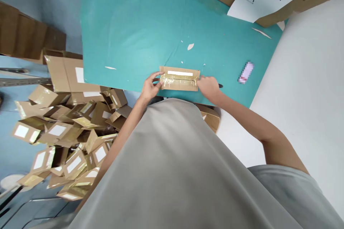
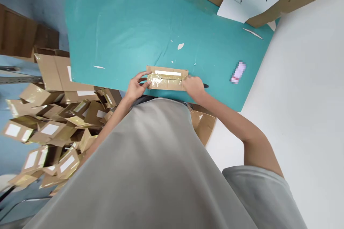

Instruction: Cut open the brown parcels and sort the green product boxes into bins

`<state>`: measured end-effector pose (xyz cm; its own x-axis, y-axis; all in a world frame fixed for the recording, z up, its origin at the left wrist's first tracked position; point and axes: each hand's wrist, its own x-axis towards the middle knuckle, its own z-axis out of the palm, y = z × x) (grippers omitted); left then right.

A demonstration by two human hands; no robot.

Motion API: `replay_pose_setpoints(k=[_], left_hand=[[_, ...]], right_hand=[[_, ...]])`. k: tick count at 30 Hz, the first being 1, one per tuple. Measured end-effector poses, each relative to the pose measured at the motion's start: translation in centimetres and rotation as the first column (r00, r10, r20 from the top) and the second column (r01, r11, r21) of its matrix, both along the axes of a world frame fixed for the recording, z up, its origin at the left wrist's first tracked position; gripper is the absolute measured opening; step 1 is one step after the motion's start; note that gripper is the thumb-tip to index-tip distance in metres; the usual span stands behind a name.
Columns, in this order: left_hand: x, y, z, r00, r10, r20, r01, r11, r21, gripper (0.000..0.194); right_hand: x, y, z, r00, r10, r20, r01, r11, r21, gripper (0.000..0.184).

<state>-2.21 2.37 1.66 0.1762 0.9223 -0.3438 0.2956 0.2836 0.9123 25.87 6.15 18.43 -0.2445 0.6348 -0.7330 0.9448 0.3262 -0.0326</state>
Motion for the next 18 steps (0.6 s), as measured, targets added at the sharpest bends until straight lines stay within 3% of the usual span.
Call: replay_pose_setpoints(k=[3, 6, 8, 10, 12, 14, 16, 18], left_hand=[[0.2, 0.1, 0.0, 1.000, 0.007, 0.006, -0.007, 1.000, -0.005, 0.054], [-0.4, 0.2, -0.2, 1.000, 0.013, 0.000, -0.013, 1.000, -0.010, 0.054], [-1.4, 0.2, -0.7, 0.999, 0.041, -0.007, -0.041, 0.999, -0.017, 0.056], [-2.7, 0.3, -1.4, 0.997, 0.080, -0.009, -0.080, 0.996, -0.025, 0.061], [-3.9, 0.5, -1.9, 0.994, 0.112, -0.007, -0.113, 0.993, -0.046, 0.067], [-4.9, 0.8, -2.1, 0.991, 0.134, -0.009, -0.134, 0.988, -0.080, 0.069], [-5.7, 1.2, -2.0, 0.988, 0.150, -0.032, -0.153, 0.983, -0.101, 0.067], [-6.3, 1.6, -1.7, 0.984, 0.158, -0.078, -0.166, 0.981, -0.102, 0.063]], right_hand=[[3.0, -1.0, 1.0, 0.996, 0.009, 0.086, -0.010, 1.000, 0.016, 0.050], [4.9, -1.5, 1.9, 0.999, -0.023, 0.044, 0.022, 1.000, 0.016, 0.047], [6.3, -1.8, 2.0, 0.991, -0.111, -0.075, 0.114, 0.993, 0.038, 0.042], [7.6, -2.4, 1.3, 0.920, -0.265, -0.289, 0.297, 0.952, 0.074, 0.042], [8.3, -3.2, -0.7, 0.728, -0.458, -0.509, 0.556, 0.830, 0.049, 0.047], [7.7, -4.1, -3.7, 0.447, -0.644, -0.620, 0.783, 0.617, -0.076, 0.056], [6.0, -4.8, -7.0, 0.179, -0.772, -0.609, 0.891, 0.390, -0.232, 0.062], [3.5, -5.5, -9.5, -0.004, -0.835, -0.550, 0.900, 0.237, -0.366, 0.064]])
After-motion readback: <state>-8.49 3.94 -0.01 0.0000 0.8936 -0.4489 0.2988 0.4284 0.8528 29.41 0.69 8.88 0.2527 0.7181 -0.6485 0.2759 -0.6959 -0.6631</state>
